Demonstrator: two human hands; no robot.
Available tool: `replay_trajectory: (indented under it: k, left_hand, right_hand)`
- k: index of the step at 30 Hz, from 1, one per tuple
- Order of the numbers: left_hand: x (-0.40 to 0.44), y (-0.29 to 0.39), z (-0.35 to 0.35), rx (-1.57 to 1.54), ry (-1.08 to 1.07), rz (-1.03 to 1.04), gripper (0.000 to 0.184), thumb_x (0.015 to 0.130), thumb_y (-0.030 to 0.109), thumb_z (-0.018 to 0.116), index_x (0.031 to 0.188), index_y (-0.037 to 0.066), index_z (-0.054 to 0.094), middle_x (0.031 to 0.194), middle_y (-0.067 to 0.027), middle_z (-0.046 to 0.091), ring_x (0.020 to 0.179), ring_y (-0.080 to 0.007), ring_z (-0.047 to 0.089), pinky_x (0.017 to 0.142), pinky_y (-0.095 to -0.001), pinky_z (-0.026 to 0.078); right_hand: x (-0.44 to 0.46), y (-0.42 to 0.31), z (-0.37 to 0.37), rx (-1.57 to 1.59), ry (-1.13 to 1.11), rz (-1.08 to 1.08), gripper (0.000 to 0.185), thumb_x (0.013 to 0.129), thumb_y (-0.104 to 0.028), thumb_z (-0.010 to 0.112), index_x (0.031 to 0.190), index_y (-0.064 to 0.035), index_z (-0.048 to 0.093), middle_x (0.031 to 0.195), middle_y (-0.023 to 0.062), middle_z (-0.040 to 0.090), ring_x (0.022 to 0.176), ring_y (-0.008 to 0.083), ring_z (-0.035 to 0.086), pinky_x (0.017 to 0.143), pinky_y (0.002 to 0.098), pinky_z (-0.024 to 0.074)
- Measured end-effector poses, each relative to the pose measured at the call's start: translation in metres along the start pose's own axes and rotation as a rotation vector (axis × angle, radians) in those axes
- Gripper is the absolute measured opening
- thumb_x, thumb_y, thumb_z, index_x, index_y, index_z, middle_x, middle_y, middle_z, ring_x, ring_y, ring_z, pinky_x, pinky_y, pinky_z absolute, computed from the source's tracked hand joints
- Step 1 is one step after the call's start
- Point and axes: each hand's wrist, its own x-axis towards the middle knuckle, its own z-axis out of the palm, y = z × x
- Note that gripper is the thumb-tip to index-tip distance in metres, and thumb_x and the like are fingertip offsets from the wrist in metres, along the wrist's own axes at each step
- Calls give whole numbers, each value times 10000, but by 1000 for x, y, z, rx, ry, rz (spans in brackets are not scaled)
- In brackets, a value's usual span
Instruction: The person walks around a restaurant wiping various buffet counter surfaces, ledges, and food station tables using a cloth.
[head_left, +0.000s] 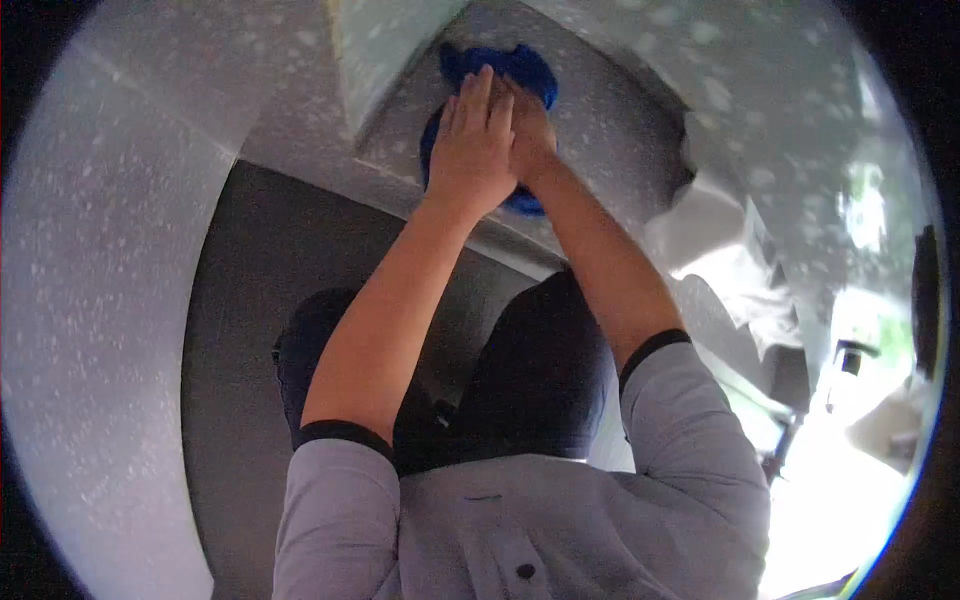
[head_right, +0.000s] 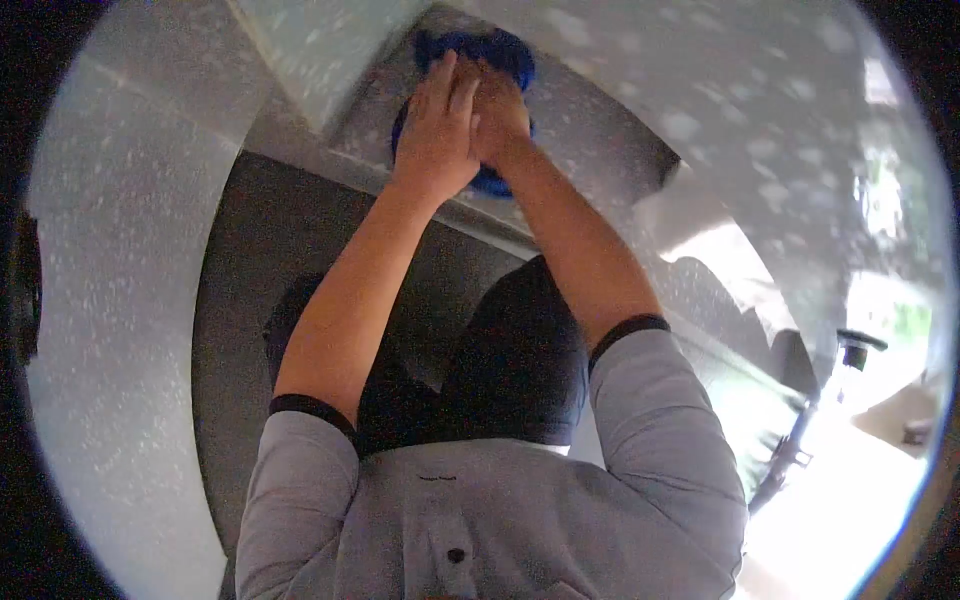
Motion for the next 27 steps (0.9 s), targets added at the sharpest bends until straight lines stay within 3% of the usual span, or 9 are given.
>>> replay_trajectory:
  k: [2, 5, 7, 9, 12, 18, 23, 26, 27]
  left_hand:
    - [-2, 12, 13, -112, -138, 46, 470, 901, 144, 597, 1349, 18, 526, 1466, -278, 475, 1340, -435, 471, 1126, -501, 392]
    - [-3, 50, 27, -205, -518, 36, 555, 988, 287, 532, 1463, 11, 452, 1504, -262, 455, 1382, -403, 448, 1176, -499, 329]
    - [-12, 76, 50, -163, -444, 87, 583, 1008, 346, 506, 1469, -5, 443, 1497, -254, 472, 1385, -382, 456, 1180, -490, 329]
    - [-14, 98, 82, -142, -435, 138, 611, 1019, 393, 490, 1465, -21, 443, 1487, -249, 487, 1385, -371, 461, 1185, -480, 329]
    - [-3, 122, 110, -146, -506, 149, 631, 1022, 428, 484, 1438, -46, 463, 1467, -247, 505, 1380, -370, 466, 1189, -462, 332]
    - [22, 120, 116, -143, -614, 55, 617, 1039, 411, 453, 1445, -53, 444, 1504, -221, 475, 1433, -327, 422, 1219, -437, 276]
    - [49, 127, 121, -131, -679, -14, 585, 1048, 375, 434, 1457, -43, 434, 1494, -218, 490, 1429, -338, 427, 1222, -440, 272]
    - [39, 137, 159, -75, -381, -88, 595, 1030, 350, 464, 1470, -47, 419, 1489, -220, 493, 1430, -351, 421, 1223, -440, 266]
    - [45, 142, 154, -271, -455, -209, 606, 997, 303, 497, 1475, -58, 405, 1507, -230, 468, 1446, -351, 398, 1224, -444, 259]
  right_hand:
    - [-35, 4, 0, 16, -67, 69, 676, 899, -293, 568, 1524, -78, 424, 1638, 132, 319, 1506, 312, 297, 1231, 472, 242]
    - [-92, 23, -41, -3, -129, 231, 646, 914, -303, 564, 1506, -71, 443, 1605, 149, 371, 1490, 315, 332, 1225, 451, 268]
    - [-114, 54, -40, 97, -316, 506, 696, 963, -323, 535, 1561, -24, 342, 1646, 151, 302, 1508, 344, 297, 1245, 420, 242]
    - [-152, 83, -37, 161, -169, 617, 691, 962, -310, 522, 1557, -8, 342, 1628, 172, 330, 1485, 367, 337, 1229, 428, 275]
    - [-169, 114, -42, 78, -251, 602, 679, 959, -321, 518, 1541, -4, 373, 1597, 180, 386, 1465, 380, 370, 1217, 429, 294]
    - [-168, 195, 43, -93, -74, 500, 661, 960, -297, 498, 1548, -25, 366, 1584, 179, 406, 1463, 373, 375, 1214, 422, 296]
    - [-159, 231, 60, 24, 35, 456, 601, 1009, -377, 462, 1503, -36, 441, 1547, 214, 437, 1432, 398, 400, 1193, 435, 318]
    - [-145, 236, 49, 29, -22, 511, 599, 1012, -404, 455, 1491, -44, 459, 1535, 217, 451, 1415, 404, 418, 1186, 445, 324]
    - [-141, 235, 45, 30, -45, 532, 599, 1013, -412, 452, 1487, -47, 465, 1531, 218, 455, 1409, 405, 424, 1183, 448, 326]
